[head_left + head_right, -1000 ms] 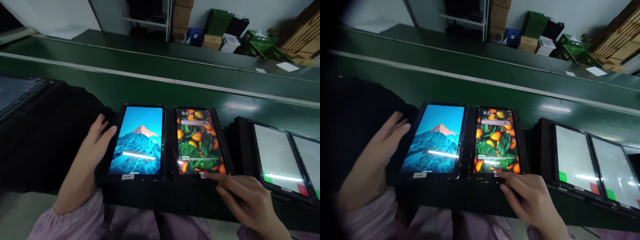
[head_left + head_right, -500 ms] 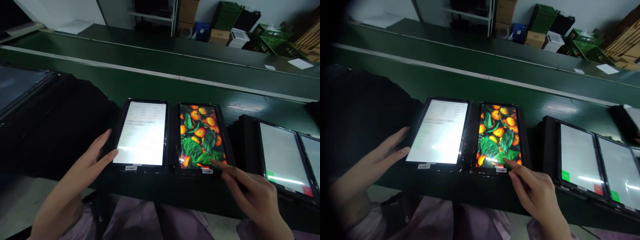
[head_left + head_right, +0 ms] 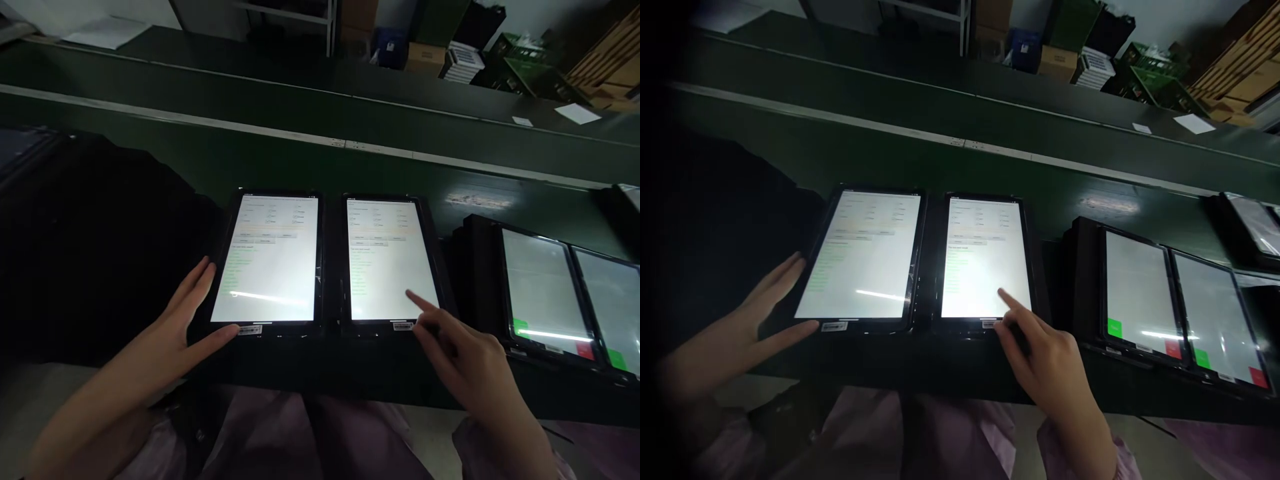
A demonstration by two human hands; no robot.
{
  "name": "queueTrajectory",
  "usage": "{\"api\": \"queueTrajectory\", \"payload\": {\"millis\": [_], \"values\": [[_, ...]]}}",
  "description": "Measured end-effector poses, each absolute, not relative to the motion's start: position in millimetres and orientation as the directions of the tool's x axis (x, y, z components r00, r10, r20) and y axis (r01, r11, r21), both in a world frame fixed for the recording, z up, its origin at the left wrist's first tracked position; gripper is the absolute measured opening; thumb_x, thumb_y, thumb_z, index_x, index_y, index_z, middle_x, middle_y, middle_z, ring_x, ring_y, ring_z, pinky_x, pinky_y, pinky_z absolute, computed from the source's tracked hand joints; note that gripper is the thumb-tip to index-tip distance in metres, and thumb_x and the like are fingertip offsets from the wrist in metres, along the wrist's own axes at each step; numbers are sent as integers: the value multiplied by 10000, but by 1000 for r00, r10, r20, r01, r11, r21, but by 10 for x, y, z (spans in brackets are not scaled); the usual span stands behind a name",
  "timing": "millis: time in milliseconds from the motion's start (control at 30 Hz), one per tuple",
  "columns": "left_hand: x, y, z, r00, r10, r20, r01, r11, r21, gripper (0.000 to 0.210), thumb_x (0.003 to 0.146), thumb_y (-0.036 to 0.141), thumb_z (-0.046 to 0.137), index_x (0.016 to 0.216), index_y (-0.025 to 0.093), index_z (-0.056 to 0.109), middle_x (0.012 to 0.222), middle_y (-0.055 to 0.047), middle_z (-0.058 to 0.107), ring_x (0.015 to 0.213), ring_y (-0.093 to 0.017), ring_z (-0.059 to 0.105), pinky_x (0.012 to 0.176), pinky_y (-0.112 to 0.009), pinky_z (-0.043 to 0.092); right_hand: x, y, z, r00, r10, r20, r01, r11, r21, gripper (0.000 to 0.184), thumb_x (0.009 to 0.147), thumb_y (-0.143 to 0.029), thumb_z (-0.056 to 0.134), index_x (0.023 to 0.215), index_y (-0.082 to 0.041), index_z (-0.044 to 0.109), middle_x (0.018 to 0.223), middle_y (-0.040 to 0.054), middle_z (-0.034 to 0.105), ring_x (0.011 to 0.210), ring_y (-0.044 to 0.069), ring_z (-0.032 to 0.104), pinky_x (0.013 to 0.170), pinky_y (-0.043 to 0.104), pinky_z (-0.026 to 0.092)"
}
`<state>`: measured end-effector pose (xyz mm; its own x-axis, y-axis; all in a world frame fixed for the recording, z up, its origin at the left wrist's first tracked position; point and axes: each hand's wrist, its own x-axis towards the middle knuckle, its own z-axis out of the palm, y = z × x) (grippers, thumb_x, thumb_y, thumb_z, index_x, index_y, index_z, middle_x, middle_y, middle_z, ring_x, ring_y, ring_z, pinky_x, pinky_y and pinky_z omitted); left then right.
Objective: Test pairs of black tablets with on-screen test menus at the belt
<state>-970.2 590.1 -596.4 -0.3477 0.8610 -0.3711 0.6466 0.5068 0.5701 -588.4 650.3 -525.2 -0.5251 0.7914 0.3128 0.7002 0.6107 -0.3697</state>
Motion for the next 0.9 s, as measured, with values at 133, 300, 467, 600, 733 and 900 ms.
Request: {"api": "queueTrajectory", "payload": {"millis": [133,300,467,600,733,900], "values": [[-9577,5971,-5954,-371,871,-321,685,490,538,1369,618,905,553,1695,150,173,1801,-30,85,1644,-385,176,1210,-625,432,-5918,6480,-5259,-522,771,365,693,633,-346,240,1112,-222,488,1010,-169,699,1125,111,819,314,15,391,304,197,365],[-9398,6139,-5816,-558,789,-257,592,596,543,1285,645,847,494,1651,72,298,1774,-105,214,1613,-411,263,1292,-650,248,-5974,6414,-5198,-528,750,397,653,658,-374,287,1090,-166,511,922,-172,744,1046,74,834,348,32,479,378,191,457],[-9501,6117,-5825,-534,790,-301,435,562,703,1085,718,776,609,1627,225,391,1768,-26,258,1609,-346,304,1315,-566,235,-5957,6350,-5187,-528,752,394,657,656,-372,267,1079,-159,525,1136,-183,784,642,-27,735,369,74,518,452,189,513],[-9622,6022,-5890,-511,814,-275,433,521,735,964,739,742,654,1561,264,498,1749,-6,310,1611,-331,303,1319,-550,201,-5998,6354,-5204,-554,753,355,652,658,-376,281,1084,-157,500,1188,-161,761,750,-3,785,339,61,445,460,207,525],[-9734,5914,-5958,-473,840,-265,411,476,777,795,796,658,684,1520,365,540,1723,48,367,1592,-307,350,1299,-556,263,-6129,6398,-5242,-623,717,313,586,693,-419,271,1088,-136,477,1029,-127,742,1053,94,825,390,50,498,436,225,489],[-9790,5853,-5945,-469,831,-298,341,482,807,733,768,602,739,1458,401,595,1698,64,413,1587,-314,360,1275,-560,323,-6279,6432,-5294,-664,695,276,567,708,-420,326,1133,-183,418,1123,-83,728,792,59,782,432,82,548,436,230,450]]}}
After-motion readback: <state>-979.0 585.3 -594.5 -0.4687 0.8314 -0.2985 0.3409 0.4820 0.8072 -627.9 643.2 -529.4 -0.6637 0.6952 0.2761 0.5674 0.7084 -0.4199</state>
